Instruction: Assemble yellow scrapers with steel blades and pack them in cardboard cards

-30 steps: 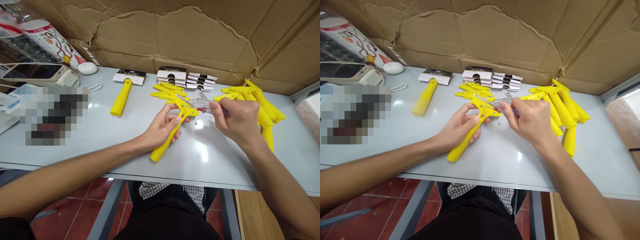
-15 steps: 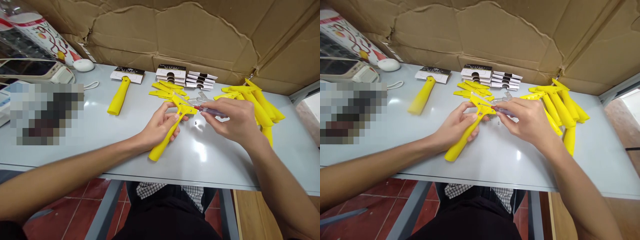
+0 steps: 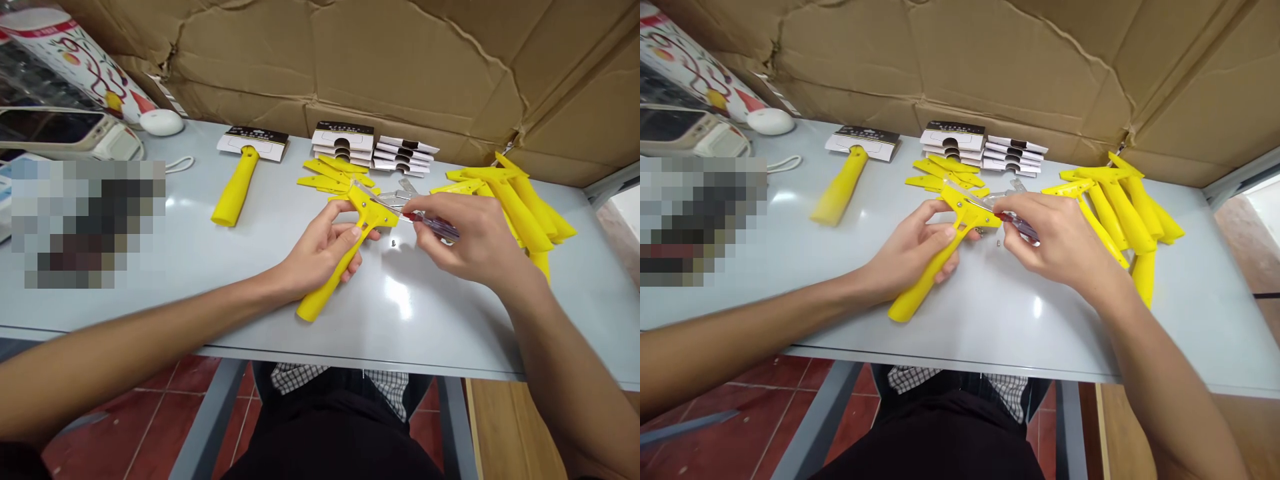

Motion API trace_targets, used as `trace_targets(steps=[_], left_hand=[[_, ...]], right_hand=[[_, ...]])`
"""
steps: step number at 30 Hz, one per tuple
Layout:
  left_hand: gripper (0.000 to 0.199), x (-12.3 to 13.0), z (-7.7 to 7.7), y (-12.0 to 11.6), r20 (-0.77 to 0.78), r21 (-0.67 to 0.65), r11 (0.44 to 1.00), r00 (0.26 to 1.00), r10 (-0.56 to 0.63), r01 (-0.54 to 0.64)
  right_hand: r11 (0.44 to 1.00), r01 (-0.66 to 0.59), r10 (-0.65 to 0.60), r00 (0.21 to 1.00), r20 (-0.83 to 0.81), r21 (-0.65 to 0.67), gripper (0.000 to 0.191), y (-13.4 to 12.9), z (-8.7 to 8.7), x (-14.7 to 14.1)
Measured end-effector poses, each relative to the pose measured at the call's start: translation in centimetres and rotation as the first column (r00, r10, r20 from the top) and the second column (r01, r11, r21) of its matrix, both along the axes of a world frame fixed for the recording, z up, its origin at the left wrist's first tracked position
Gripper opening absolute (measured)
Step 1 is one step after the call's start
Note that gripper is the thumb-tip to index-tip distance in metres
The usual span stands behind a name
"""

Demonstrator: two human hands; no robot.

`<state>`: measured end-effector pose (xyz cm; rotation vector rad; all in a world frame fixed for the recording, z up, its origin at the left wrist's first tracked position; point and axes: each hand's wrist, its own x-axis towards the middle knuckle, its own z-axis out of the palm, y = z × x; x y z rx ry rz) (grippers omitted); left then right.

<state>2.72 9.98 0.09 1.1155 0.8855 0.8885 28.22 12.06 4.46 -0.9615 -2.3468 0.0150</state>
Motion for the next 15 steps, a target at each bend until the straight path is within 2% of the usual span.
trace_targets(steps=[15], left_hand=[[0.029, 0.09, 0.30, -0.14, -0.023, 0.007, 1.000, 1.000, 0.004, -0.004]], right_hand=[[0.999, -0.030, 0.031, 0.999, 0.014, -0.010, 0.023, -0.07, 0.01, -0.10]])
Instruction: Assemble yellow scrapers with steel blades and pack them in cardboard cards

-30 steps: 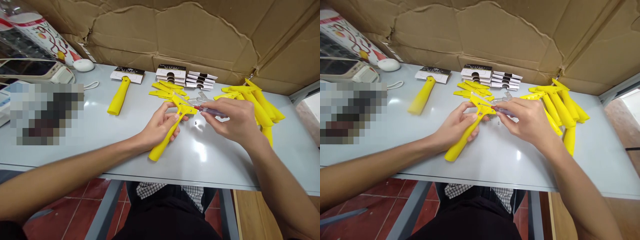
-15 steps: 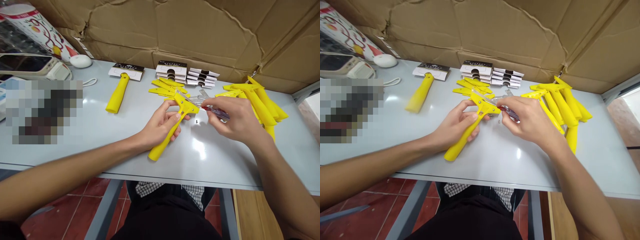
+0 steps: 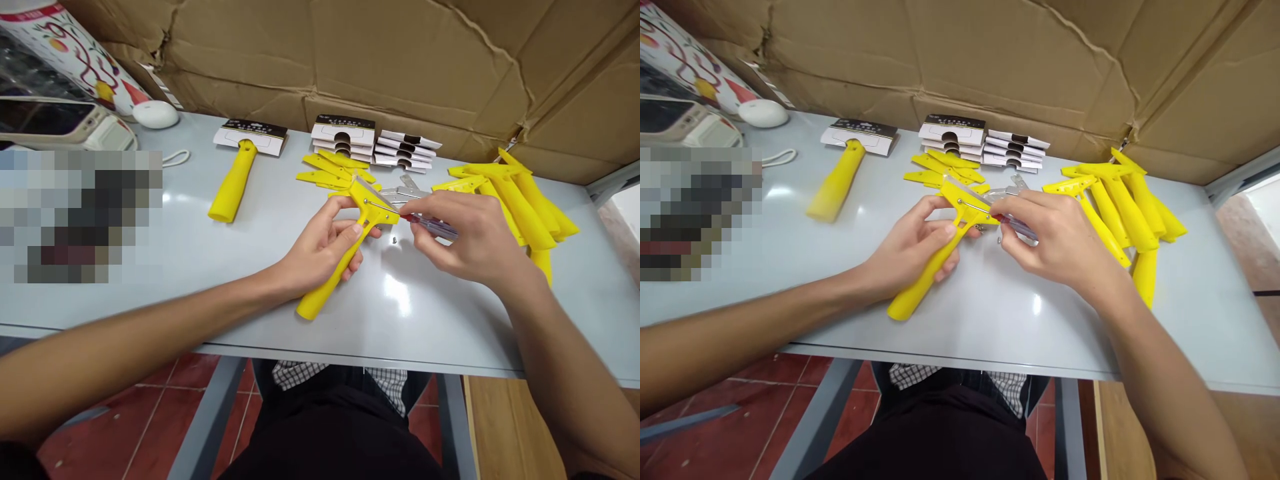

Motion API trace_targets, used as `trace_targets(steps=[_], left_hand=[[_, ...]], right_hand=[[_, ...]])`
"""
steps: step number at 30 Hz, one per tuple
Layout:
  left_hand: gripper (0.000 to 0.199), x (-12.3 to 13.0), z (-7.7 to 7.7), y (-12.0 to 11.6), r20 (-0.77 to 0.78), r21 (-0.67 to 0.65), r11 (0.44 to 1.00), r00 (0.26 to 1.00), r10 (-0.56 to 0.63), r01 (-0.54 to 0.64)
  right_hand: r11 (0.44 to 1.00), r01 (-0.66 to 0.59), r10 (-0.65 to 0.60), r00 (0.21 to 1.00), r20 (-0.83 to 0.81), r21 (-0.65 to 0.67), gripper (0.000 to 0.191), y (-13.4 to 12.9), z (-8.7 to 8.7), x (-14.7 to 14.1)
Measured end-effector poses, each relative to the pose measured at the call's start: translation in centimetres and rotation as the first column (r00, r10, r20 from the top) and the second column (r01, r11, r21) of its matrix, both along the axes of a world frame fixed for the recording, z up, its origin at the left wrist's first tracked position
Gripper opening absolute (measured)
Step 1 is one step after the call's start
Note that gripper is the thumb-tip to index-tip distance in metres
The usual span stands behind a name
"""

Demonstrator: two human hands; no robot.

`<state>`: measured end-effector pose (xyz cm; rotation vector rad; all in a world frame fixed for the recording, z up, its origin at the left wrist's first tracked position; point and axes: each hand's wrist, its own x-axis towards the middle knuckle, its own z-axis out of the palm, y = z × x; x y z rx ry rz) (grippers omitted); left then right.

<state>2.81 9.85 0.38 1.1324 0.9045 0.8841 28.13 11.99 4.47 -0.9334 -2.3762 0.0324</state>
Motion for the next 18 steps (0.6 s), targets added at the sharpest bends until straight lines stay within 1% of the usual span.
trace_targets(steps=[4, 10, 13, 15, 18], left_hand=[[0.028, -0.05, -0.14, 0.03, -0.014, 0.015, 1.000, 1.000, 0.001, 0.000], [0.028, 0.01, -0.27, 0.08, -0.002, 0.019, 1.000, 1.000, 0.008, -0.008], [0.026, 0.05, -0.27, 0.07, -0.005, 0.023, 1.000, 1.000, 0.012, -0.012], [0.025, 0.05, -0.22, 0.04, -0.014, 0.021, 1.000, 1.000, 0.015, -0.015], [0.026, 0.03, -0.12, 0.01, -0.020, 0.022, 1.000, 1.000, 0.006, -0.006]], right_hand=[[1.000, 0.006, -0.005, 1.000, -0.015, 0.025, 0.022, 0.04, -0.02, -0.08], [0.998, 0.006, 0.006, 0.983, -0.185, 0.062, 0.017, -0.23, 0.51, -0.49], [0.996, 0.013, 0.006, 0.979, -0.206, 0.090, 0.010, -0.22, 0.35, -0.60], [0.992, 0.052, -0.030, 0.981, -0.194, 0.111, 0.003, -0.13, 0.06, -0.59], [0.980, 0.136, -0.111, 0.980, -0.166, 0.146, 0.017, -0.03, -0.27, -0.49]])
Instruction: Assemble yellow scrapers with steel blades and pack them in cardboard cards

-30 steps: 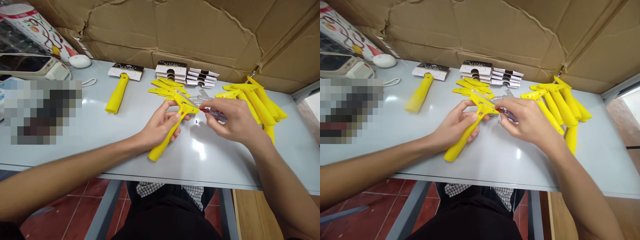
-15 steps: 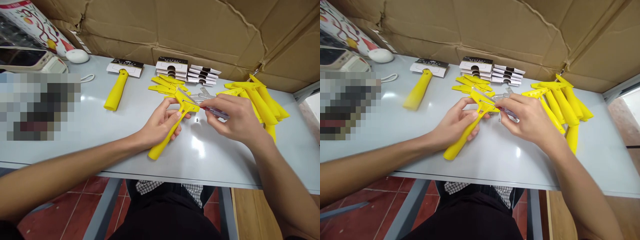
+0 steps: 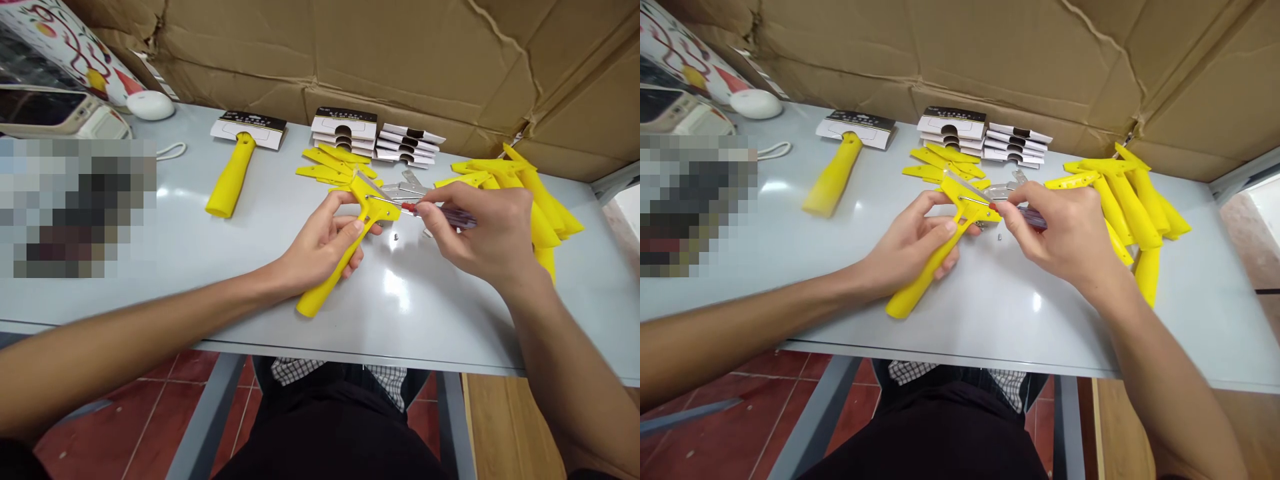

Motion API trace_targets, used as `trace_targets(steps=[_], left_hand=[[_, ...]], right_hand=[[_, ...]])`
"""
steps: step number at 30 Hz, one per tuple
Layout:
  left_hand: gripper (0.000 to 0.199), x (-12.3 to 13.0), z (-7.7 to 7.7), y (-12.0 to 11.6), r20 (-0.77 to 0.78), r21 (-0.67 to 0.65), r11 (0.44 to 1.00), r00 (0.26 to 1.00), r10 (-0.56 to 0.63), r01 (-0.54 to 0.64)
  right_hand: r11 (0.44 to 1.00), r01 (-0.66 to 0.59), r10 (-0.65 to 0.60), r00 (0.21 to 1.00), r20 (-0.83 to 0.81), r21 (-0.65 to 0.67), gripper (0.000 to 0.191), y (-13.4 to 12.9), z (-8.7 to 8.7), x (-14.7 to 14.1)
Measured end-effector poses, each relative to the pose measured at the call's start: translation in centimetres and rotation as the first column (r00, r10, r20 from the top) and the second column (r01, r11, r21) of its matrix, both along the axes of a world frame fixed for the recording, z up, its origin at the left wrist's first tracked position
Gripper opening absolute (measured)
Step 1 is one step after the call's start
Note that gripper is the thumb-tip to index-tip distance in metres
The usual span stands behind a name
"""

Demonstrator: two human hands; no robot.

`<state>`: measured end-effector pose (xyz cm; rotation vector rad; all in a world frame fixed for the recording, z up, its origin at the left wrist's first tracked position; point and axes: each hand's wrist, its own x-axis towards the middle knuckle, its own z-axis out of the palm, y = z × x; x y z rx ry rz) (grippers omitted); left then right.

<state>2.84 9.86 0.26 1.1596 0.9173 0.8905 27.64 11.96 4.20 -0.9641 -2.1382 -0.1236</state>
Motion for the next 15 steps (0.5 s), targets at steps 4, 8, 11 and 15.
trace_targets(steps=[4, 8, 11, 15], left_hand=[[0.027, -0.01, -0.01, 0.01, 0.006, 0.013, 1.000, 1.000, -0.002, 0.002], [0.026, 0.01, -0.04, 0.02, 0.012, 0.021, 1.000, 1.000, 0.001, -0.002], [0.027, 0.01, 0.04, 0.02, 0.010, 0.024, 1.000, 1.000, -0.004, 0.004], [0.029, 0.03, 0.10, 0.02, 0.010, 0.022, 1.000, 1.000, -0.004, 0.004]], right_hand=[[0.997, -0.043, 0.049, 0.996, 0.080, -0.072, 0.014, -0.07, 0.05, 0.14], [0.989, -0.095, 0.112, 0.983, 0.146, -0.117, 0.021, -0.17, 0.07, 0.15], [0.993, -0.078, 0.090, 0.986, 0.143, -0.089, 0.020, -0.14, -0.03, 0.14], [0.992, -0.103, 0.111, 0.985, 0.130, -0.069, 0.020, -0.06, -0.01, 0.25]])
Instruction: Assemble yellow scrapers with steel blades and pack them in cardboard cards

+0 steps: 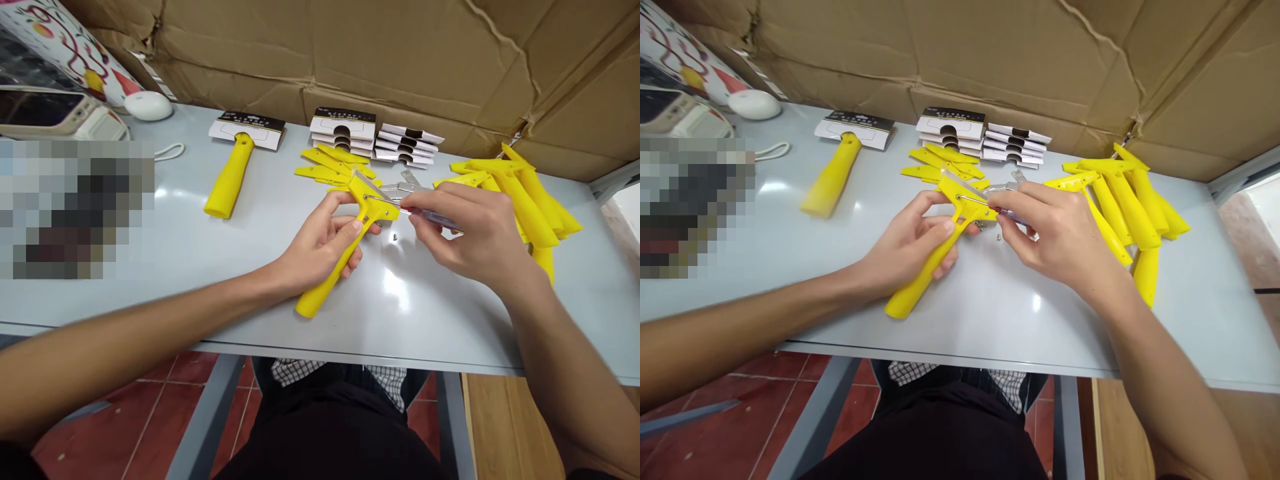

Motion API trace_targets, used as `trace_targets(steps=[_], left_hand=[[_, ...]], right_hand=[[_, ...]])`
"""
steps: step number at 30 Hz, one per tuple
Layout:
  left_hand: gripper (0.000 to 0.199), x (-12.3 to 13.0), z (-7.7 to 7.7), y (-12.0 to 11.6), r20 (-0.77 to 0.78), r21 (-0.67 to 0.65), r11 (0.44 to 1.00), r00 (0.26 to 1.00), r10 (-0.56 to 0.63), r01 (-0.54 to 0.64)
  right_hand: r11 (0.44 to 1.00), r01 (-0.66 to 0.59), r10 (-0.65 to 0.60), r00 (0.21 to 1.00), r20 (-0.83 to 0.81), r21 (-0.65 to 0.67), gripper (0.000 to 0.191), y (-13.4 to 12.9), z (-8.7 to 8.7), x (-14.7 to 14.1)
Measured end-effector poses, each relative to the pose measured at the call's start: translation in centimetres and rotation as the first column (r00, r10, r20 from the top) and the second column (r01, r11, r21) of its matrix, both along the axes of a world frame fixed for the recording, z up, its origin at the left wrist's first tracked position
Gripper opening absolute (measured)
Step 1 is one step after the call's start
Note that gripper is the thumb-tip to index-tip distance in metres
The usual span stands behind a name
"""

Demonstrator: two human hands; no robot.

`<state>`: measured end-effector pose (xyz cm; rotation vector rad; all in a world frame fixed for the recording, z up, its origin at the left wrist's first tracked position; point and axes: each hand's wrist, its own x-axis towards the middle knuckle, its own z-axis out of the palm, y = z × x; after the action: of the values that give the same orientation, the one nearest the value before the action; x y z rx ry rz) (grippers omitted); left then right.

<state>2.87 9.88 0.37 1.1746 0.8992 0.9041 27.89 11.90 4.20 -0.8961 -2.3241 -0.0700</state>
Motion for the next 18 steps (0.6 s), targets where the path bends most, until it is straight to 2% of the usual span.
trace_targets(steps=[10, 18], left_hand=[[0.031, 0.01, -0.02, -0.04, -0.011, -0.014, 1.000, 1.000, 0.015, -0.015], [0.028, 0.02, 0.02, -0.19, -0.046, -0.004, 1.000, 0.999, 0.009, -0.009]], right_hand=[[1.000, -0.008, 0.009, 1.000, -0.014, 0.013, 0.019, 0.03, 0.05, 0.11], [0.999, 0.009, -0.011, 0.999, 0.049, 0.038, 0.023, -0.41, 0.31, 0.29]])
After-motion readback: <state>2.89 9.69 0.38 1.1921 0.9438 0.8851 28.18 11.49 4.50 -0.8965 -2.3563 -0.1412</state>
